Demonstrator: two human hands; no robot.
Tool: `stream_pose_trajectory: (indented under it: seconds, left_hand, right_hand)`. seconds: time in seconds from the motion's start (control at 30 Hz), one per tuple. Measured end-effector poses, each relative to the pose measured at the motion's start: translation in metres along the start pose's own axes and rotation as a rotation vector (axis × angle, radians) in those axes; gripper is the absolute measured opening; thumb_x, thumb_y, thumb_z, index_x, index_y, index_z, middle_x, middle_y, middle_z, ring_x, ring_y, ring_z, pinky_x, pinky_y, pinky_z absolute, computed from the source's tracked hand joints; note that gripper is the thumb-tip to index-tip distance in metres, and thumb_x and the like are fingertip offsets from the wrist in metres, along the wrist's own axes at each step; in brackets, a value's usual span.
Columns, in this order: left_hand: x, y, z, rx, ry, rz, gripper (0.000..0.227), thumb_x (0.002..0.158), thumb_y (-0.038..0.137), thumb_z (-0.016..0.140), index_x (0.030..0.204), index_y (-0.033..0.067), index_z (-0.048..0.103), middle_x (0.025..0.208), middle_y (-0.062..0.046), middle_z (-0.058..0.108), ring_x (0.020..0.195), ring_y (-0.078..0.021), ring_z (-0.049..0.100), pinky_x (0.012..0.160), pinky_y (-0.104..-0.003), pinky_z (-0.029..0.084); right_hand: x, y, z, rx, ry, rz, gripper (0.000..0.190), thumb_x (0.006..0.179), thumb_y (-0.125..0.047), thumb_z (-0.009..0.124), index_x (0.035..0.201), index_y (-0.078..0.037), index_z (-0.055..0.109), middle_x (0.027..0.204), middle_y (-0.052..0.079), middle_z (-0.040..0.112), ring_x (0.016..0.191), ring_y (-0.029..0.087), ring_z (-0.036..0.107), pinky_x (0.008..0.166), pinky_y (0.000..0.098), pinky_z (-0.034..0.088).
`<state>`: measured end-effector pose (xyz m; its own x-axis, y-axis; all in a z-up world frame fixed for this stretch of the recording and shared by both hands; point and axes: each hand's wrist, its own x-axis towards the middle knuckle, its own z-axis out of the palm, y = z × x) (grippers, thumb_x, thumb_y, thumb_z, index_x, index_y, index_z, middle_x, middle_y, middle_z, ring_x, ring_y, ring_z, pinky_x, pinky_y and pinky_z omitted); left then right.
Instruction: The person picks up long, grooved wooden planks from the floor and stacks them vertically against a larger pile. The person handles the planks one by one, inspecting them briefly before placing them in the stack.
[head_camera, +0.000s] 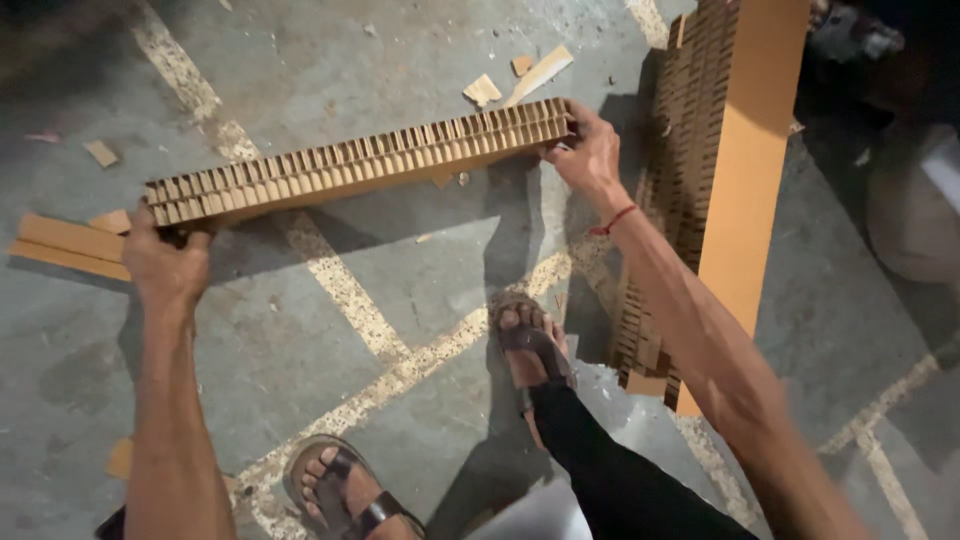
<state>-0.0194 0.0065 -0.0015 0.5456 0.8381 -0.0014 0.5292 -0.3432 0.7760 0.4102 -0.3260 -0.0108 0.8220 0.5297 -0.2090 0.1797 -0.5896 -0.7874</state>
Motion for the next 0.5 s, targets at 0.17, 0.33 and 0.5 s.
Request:
stream_pose_trajectory:
  seconds: [0.17,0.33,0.5]
  left_hand:
    - [-0.005,-0.034,0.007,-0.059,0.005,0.029,0.028,0.092,-0.012,0.067,0.12,-0.007,0.067,0.113,-0.012,0.074,0.102,-0.0173,0.072,0.092,-0.03,0.057]
    - [-0.005,-0.044,0.006,-0.089,-0.006,-0.012,0.03,0.088,-0.013,0.061,0.116,-0.0059,0.067,0.111,-0.013,0.074,0.1,-0.0188,0.073,0.091,-0.03,0.058]
    - [-0.005,-0.046,0.001,0.11,0.011,0.022,0.025,0.088,-0.006,0.064,0.113,-0.0052,0.067,0.105,-0.02,0.073,0.094,-0.031,0.074,0.086,-0.04,0.057]
  right_hand:
    - [-0.005,0.015,0.005,0.095,-0.035,-0.035,0.061,0.079,0.003,0.08,0.137,-0.007,0.067,0.113,0.005,0.08,0.1,0.011,0.076,0.085,0.0266,0.061]
    - [-0.005,0.015,0.006,0.032,-0.028,-0.026,0.06,0.08,0.004,0.081,0.137,-0.007,0.067,0.111,0.006,0.08,0.098,0.012,0.076,0.085,0.0267,0.062]
    - [-0.001,0.024,0.008,0.001,-0.028,-0.085,0.059,0.08,0.004,0.081,0.137,-0.007,0.067,0.112,0.007,0.079,0.099,0.013,0.075,0.085,0.027,0.063]
